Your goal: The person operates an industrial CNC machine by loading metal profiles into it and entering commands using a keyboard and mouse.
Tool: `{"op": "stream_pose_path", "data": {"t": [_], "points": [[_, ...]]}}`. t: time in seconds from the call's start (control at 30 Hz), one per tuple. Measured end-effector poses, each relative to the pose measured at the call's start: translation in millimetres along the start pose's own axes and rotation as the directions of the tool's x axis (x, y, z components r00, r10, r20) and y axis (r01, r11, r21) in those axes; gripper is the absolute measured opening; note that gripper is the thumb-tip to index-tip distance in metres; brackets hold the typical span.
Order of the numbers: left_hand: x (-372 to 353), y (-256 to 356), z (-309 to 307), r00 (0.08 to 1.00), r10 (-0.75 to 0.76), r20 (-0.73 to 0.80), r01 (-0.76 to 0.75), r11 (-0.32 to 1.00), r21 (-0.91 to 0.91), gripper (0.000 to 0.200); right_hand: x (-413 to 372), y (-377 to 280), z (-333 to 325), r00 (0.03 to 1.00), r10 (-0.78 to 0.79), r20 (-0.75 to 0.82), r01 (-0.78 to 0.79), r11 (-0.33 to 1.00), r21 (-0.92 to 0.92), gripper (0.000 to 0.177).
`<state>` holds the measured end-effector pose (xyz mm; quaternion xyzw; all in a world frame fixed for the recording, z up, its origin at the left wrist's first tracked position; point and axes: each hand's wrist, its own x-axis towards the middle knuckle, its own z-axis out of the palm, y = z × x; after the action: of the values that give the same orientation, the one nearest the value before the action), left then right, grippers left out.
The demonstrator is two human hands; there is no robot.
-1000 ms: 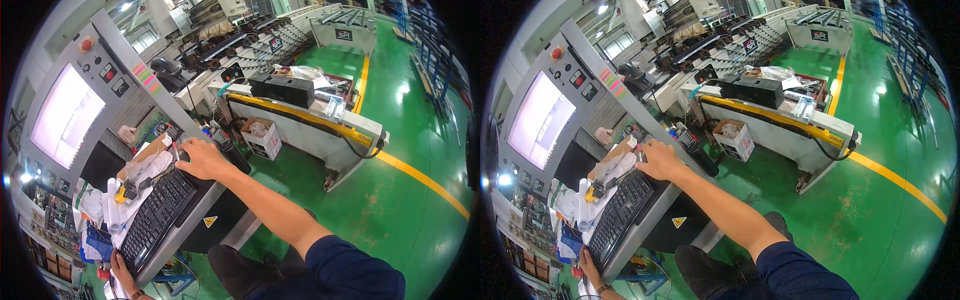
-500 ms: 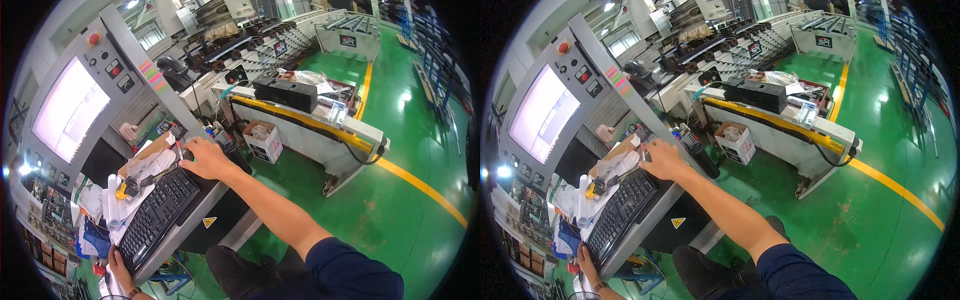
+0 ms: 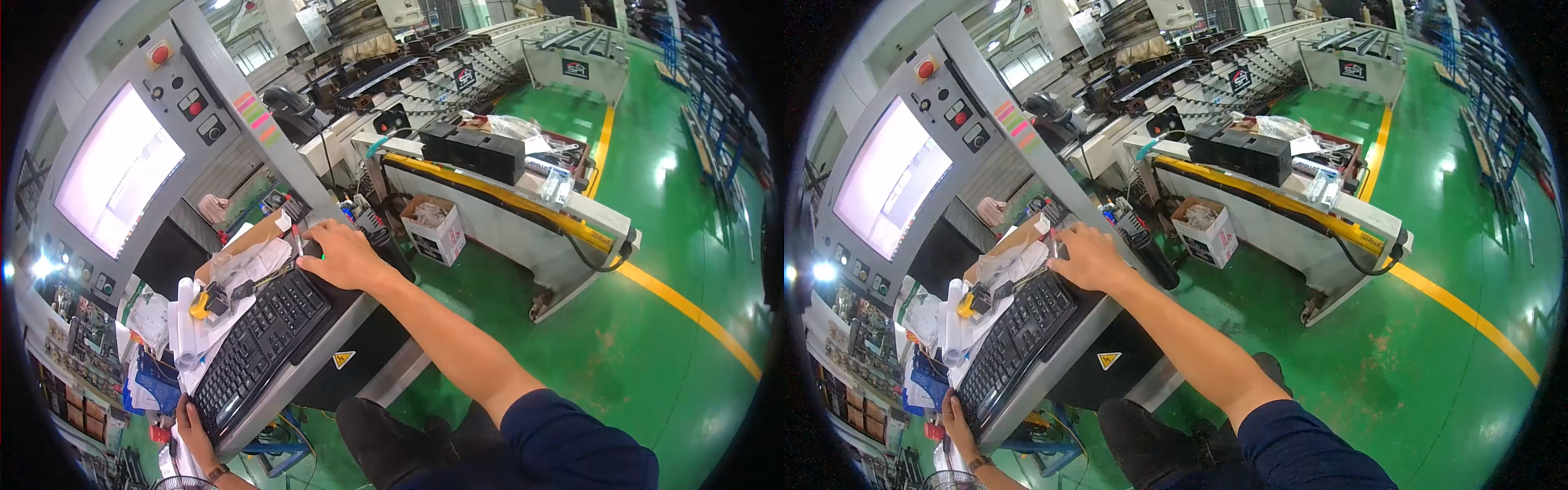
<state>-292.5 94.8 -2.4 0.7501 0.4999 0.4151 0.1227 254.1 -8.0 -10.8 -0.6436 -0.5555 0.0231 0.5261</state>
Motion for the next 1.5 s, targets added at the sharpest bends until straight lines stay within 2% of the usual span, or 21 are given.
{"op": "stream_pose_path", "data": {"t": [1.5], "points": [[0,-1,1,1.0,0.008,0.003,-0.008,1.0,0.015,0.055,0,-3,-1,1.0,0.013,-0.002,-0.013,1.0,0.006,0.065]]}}
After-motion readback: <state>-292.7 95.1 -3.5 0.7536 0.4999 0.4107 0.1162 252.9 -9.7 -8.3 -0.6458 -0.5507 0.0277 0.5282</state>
